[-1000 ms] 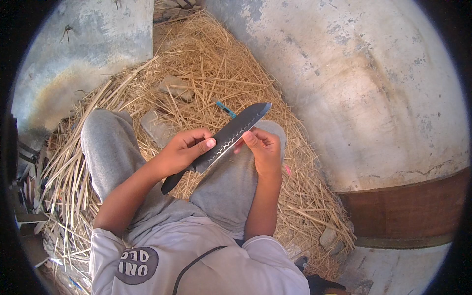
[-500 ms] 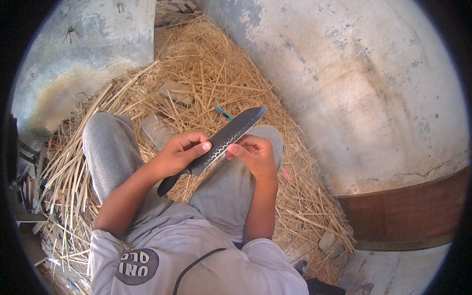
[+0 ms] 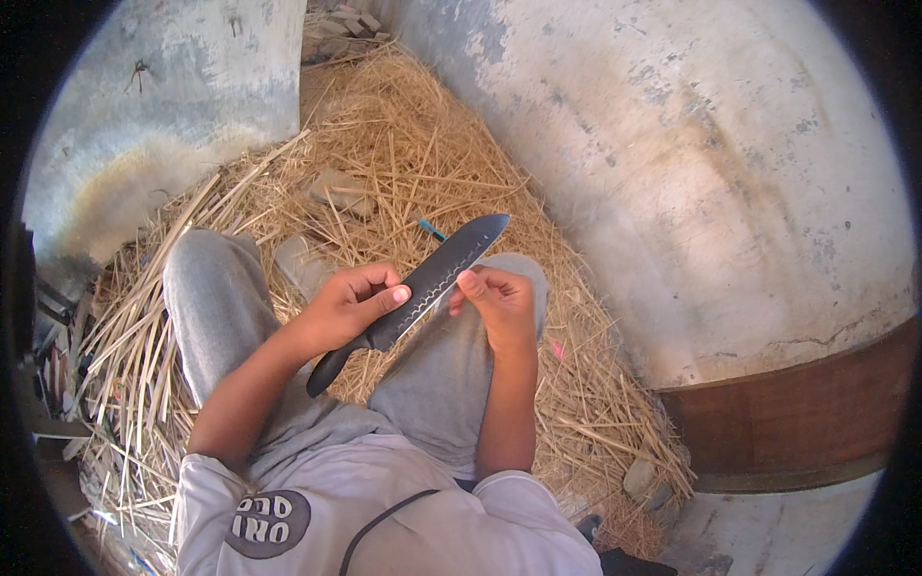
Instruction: The person sits on a bed of straw and uses a large knife to split long bamboo stalks into thin strips. They hold the stalks with one hand and strike them with the knife to separate the fibers, occasionally inspecting the blade.
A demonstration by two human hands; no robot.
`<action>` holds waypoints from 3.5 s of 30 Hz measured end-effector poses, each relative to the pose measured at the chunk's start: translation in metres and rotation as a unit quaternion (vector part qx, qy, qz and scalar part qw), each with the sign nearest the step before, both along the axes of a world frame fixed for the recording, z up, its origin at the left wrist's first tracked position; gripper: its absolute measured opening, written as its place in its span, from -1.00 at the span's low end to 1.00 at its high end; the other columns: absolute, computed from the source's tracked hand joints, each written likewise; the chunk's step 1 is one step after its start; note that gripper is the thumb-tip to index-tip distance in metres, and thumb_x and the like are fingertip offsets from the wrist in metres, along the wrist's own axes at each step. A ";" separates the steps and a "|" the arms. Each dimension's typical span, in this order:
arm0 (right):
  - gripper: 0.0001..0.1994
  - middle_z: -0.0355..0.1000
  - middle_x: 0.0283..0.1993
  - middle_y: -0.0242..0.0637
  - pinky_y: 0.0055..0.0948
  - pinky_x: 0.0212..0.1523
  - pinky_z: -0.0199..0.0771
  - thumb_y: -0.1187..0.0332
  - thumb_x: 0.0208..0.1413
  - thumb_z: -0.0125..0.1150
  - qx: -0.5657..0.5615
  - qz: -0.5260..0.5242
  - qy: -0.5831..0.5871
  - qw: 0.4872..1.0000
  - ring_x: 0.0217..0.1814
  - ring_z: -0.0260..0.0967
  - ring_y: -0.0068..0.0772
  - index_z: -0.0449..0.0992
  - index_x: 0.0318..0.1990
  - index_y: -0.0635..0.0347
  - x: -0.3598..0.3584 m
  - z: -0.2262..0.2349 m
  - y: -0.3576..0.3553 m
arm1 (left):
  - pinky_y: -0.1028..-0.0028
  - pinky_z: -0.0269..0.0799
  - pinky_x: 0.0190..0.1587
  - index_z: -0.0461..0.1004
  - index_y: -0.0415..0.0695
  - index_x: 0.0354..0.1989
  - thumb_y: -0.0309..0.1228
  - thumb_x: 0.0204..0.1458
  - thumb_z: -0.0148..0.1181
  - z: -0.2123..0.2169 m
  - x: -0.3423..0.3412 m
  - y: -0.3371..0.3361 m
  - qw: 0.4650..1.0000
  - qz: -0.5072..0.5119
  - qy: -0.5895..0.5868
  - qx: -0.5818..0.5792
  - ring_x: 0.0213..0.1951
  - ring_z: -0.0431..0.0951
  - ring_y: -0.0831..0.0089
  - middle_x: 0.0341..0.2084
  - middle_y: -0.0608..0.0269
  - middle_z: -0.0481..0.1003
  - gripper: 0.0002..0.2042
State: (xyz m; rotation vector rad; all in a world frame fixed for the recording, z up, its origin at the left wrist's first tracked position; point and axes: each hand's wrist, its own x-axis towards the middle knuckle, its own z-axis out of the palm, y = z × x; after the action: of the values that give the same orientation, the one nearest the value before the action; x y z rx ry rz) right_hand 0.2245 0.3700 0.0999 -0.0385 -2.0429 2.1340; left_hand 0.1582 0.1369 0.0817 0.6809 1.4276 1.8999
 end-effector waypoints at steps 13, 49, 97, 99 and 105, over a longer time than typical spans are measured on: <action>-0.83 0.56 -0.32 -0.19 -0.47 -0.30 0.50 0.38 0.17 0.35 -0.097 -0.002 0.061 0.993 -0.37 0.48 -0.44 0.61 -0.25 0.36 -0.003 -0.007 0.010 | 0.63 0.27 -0.48 0.42 -0.15 -0.31 -0.30 0.31 0.15 0.000 0.002 -0.002 0.998 0.050 0.031 -0.007 -0.48 0.36 0.78 -0.51 0.50 0.43 -0.80; -0.80 0.54 -0.42 -0.25 -0.51 -0.30 0.50 0.39 0.24 0.27 0.013 0.036 0.021 0.999 -0.41 0.50 -0.51 0.60 -0.31 0.40 0.005 0.003 0.004 | 0.64 0.26 -0.46 0.41 -0.18 -0.34 -0.36 0.29 0.17 -0.004 0.007 0.002 0.984 0.065 0.153 -0.059 -0.48 0.33 0.77 -0.52 0.47 0.43 -0.81; -0.89 0.57 -0.29 -0.34 -0.58 -0.21 0.45 0.51 0.07 0.37 -0.188 -0.128 0.080 0.971 -0.30 0.48 -0.62 0.59 -0.25 0.30 0.002 0.003 -0.020 | 0.42 0.62 -0.21 0.29 -0.27 -0.01 -0.38 0.40 -0.11 0.022 0.035 -0.002 0.982 -0.071 -0.175 -0.020 -0.17 0.68 0.24 -0.11 -0.08 0.58 -0.81; -0.90 0.57 -0.30 -0.34 -0.57 -0.22 0.46 0.52 0.06 0.37 -0.178 -0.121 0.055 0.975 -0.30 0.48 -0.62 0.59 -0.27 0.31 0.004 0.000 -0.020 | 0.41 0.61 -0.20 0.30 -0.27 -0.01 -0.37 0.40 -0.11 0.021 0.034 -0.007 0.978 -0.077 -0.191 -0.032 -0.17 0.68 0.25 -0.12 -0.07 0.59 -0.80; -0.92 0.43 -0.46 -0.21 -0.44 -0.43 0.41 0.51 0.02 0.22 -0.108 -0.152 0.052 0.981 -0.47 0.39 -0.43 0.45 -0.35 0.30 0.009 0.002 -0.021 | 0.32 0.63 -0.26 0.25 -0.29 -0.08 -0.26 0.42 -0.21 0.022 0.035 -0.009 0.975 -0.088 -0.197 -0.046 -0.22 0.69 0.06 -0.16 -0.27 0.57 -0.71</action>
State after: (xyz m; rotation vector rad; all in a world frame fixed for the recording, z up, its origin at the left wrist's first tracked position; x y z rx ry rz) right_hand 0.2336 0.3493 0.1014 -0.2461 -1.6209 2.1019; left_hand 0.1927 0.1275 0.1039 0.3453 1.1542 1.7026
